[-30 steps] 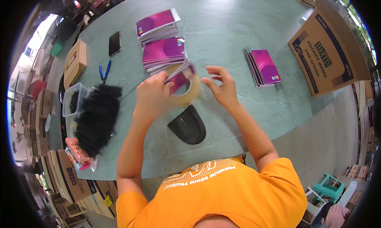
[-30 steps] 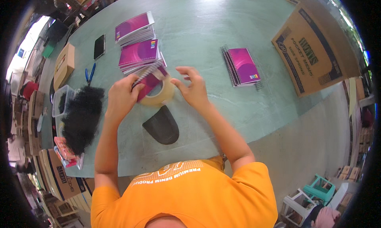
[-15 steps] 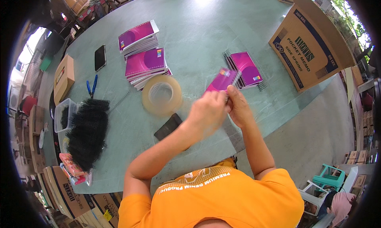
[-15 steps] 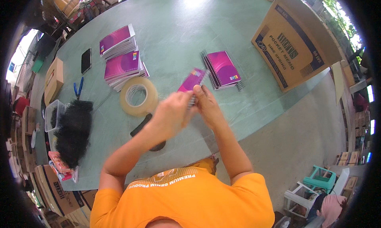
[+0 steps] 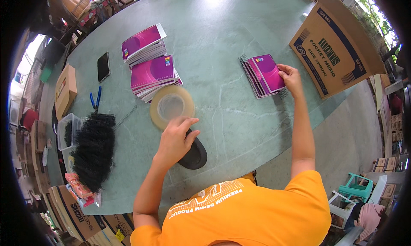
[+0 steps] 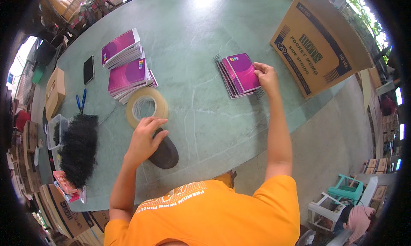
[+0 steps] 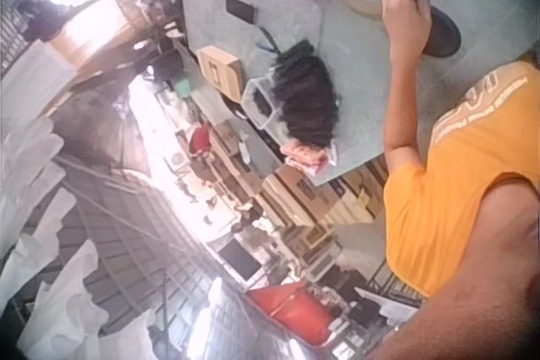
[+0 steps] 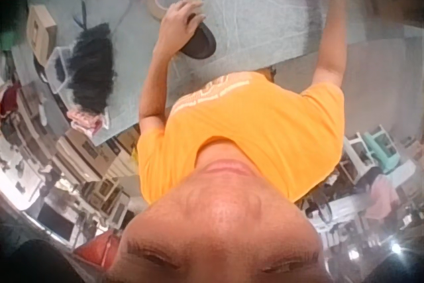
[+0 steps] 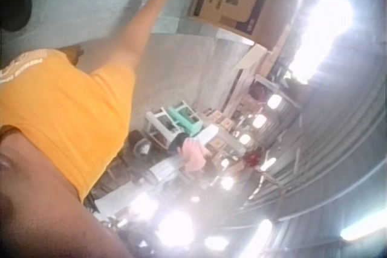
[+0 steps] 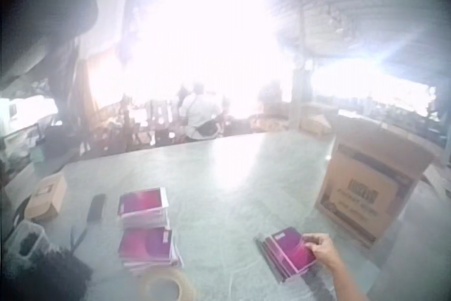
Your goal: The person assembles notebooks by threading plastic coil spines through the punched holes of paper stacks and then trims the excess spine using a pair of snips.
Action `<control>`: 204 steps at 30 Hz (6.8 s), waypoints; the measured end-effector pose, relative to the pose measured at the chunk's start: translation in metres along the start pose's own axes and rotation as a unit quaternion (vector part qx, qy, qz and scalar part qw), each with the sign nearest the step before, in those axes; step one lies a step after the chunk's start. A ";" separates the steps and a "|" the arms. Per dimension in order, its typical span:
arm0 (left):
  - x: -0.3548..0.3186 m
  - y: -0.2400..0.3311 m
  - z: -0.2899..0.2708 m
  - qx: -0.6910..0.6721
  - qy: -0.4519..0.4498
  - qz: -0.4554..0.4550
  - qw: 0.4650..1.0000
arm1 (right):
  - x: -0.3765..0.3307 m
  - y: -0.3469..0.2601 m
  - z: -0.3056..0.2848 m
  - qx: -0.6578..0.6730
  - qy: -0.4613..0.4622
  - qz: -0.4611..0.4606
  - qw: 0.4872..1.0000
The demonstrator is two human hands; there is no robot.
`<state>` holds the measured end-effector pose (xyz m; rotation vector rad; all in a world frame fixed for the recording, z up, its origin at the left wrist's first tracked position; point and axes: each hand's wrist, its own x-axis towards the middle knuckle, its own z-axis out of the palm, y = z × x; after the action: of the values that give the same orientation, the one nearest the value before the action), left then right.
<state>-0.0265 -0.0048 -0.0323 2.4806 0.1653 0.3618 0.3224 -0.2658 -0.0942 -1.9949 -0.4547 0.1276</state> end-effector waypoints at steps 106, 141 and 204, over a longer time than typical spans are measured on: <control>0.040 -0.258 -0.138 0.257 -0.128 -0.406 0.867 | -0.120 -0.223 0.241 -0.136 -0.240 -0.495 0.824; -0.007 -0.061 -0.124 0.148 -0.059 -0.089 0.983 | -0.124 -0.222 0.244 -0.161 -0.237 -0.466 0.837; -0.089 -0.082 -0.096 0.240 -0.239 -0.297 0.893 | -0.124 -0.228 0.255 -0.058 -0.170 -0.441 0.879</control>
<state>-0.1429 0.0969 -0.0273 2.7291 0.8636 -0.6159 0.0758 -0.0079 -0.0222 -1.6914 -1.5808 -0.1312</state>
